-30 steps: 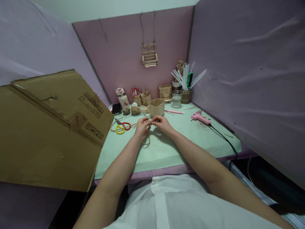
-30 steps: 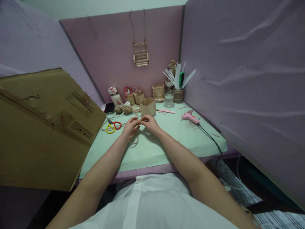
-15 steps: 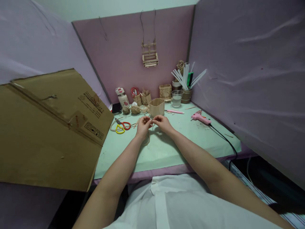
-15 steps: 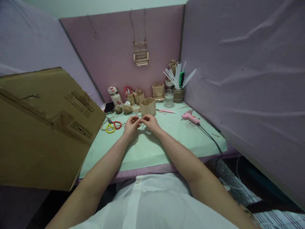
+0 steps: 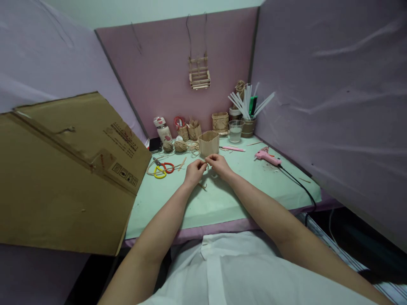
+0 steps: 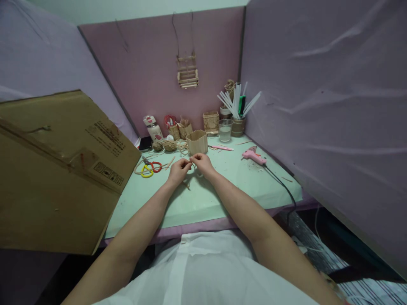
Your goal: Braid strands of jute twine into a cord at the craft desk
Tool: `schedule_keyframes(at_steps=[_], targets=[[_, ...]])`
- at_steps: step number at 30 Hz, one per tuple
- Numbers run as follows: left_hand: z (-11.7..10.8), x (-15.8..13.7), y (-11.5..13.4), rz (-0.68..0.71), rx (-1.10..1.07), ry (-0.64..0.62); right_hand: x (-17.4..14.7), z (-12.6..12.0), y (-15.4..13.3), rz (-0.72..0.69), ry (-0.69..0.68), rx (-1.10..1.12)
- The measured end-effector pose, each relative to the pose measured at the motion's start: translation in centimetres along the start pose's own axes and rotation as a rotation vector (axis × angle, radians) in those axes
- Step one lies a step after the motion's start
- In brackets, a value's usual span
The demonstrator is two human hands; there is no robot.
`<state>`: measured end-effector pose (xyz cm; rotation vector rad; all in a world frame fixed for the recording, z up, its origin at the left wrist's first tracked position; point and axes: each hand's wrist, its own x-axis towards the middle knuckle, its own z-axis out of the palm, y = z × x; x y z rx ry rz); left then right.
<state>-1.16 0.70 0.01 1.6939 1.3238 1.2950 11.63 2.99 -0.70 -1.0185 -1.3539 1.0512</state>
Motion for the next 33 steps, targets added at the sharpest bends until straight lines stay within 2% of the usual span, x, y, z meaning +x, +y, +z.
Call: schedule_keyframes(at_steps=[4, 9, 13, 15, 19, 22, 33], targets=[[0.5, -0.3, 0.1, 0.01, 0.016, -0.045, 0.5, 0.0, 0.8, -0.018, 0.095, -0.069], [1.7, -0.6, 0.3, -0.017, -0.021, -0.135, 1.4, -0.4, 1.5, -0.054, 0.308, -0.174], [2.0, -0.7, 1.2, -0.06, -0.102, -0.154, 1.5, -0.6, 1.4, -0.081, 0.364, -0.172], [1.9, -0.8, 1.5, -0.069, -0.142, -0.145, 1.5, -0.9, 1.2, -0.078, 0.34, -0.121], [1.6, -1.0, 1.6, -0.074, -0.2, -0.093, 1.4, -1.7, 0.5, -0.037, 0.114, 0.076], [1.4, -0.8, 1.1, -0.08, -0.233, -0.05, 1.3, -1.9, -0.3, -0.025, 0.022, 0.204], [0.7, -0.6, 1.2, -0.143, -0.275, -0.035, 0.9, -1.8, -1.2, -0.042, -0.007, 0.26]])
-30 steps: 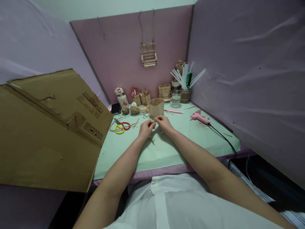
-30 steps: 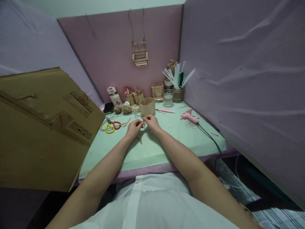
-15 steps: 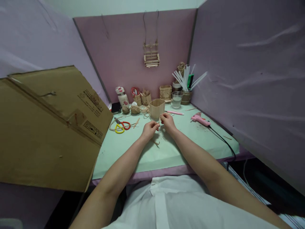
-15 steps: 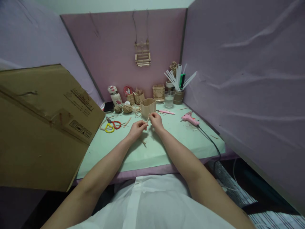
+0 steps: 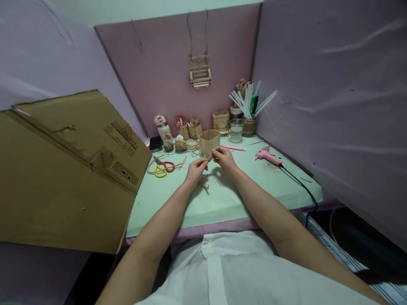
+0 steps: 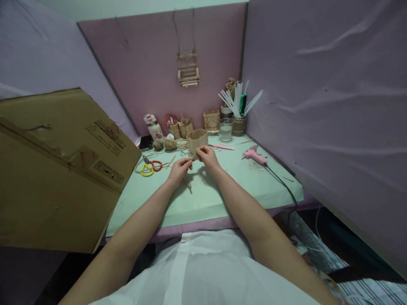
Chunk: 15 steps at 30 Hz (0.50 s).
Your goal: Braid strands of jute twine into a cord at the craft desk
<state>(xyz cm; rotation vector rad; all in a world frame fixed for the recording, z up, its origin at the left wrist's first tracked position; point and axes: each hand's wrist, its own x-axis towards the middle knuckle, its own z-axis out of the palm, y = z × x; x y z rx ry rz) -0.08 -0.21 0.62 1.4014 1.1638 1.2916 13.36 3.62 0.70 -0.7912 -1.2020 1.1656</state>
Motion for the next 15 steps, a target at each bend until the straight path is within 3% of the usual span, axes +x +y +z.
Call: schedule_keyframes(at_steps=[9, 15], targets=[[-0.3, 0.4, -0.4, 0.066, 0.019, 0.057, -0.2, 0.4, -0.1, 0.007, -0.1, 0.044], [-0.5, 0.8, -1.1, 0.139, 0.026, 0.058, -0.3, 0.4, -0.3, 0.197, -0.077, 0.106]])
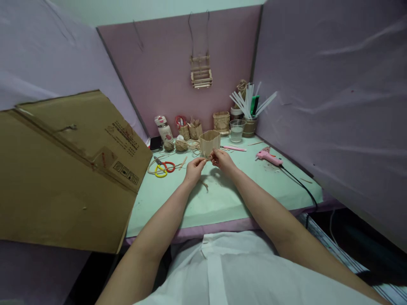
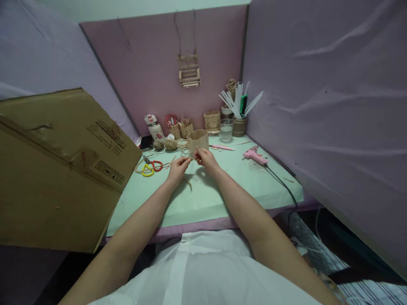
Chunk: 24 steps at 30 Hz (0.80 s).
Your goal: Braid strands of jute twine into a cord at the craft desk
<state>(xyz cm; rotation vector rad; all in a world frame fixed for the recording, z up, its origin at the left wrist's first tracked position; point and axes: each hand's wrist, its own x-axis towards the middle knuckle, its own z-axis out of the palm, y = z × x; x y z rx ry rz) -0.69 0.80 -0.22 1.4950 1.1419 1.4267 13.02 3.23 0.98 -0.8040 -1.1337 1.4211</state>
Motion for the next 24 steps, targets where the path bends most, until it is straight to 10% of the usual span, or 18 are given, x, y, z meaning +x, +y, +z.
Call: schedule_keyframes(at_steps=[10, 24], targets=[[-0.2, 0.2, -0.8, 0.17, 0.209, -0.044, -0.4, 0.0, 0.1, -0.002, -0.094, -0.206], [0.2, -0.4, 0.2, 0.18, 0.272, -0.146, 0.8, -1.0, 1.5, -0.001, 0.239, -0.269]])
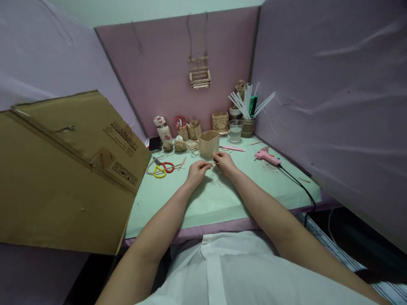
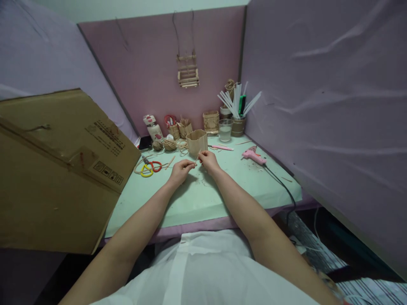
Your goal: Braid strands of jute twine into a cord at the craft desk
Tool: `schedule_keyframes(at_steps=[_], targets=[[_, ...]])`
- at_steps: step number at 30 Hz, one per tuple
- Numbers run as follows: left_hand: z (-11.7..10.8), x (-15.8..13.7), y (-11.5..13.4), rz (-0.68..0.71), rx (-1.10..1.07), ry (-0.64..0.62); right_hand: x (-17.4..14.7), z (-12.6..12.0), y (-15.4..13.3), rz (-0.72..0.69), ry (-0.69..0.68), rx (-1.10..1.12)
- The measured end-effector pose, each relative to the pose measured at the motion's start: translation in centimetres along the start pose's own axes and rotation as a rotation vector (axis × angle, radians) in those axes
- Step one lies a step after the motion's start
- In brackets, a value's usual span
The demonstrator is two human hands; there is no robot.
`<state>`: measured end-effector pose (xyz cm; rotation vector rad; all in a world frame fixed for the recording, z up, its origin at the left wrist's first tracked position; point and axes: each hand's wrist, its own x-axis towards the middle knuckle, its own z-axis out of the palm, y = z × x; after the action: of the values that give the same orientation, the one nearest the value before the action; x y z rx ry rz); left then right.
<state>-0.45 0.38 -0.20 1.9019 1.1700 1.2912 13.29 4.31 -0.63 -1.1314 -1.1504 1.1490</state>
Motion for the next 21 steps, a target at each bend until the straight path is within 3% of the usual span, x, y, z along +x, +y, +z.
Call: schedule_keyframes(at_steps=[7, 12, 16, 21], targets=[[0.0, -0.1, 0.3, -0.048, -0.07, 0.02, 0.4, -0.4, 0.7, -0.113, 0.05, -0.256], [-0.4, 0.1, -0.1, -0.081, -0.021, 0.159, 0.0, -0.3, 0.2, -0.225, 0.118, -0.451], [-0.7, 0.2, -0.1, -0.106, 0.06, 0.235, -0.9, 0.5, -0.7, -0.358, -0.055, -0.356], [-0.8, 0.2, -0.1, -0.141, 0.058, 0.266, -1.7, 0.9, -1.3, -0.358, -0.151, -0.25]])
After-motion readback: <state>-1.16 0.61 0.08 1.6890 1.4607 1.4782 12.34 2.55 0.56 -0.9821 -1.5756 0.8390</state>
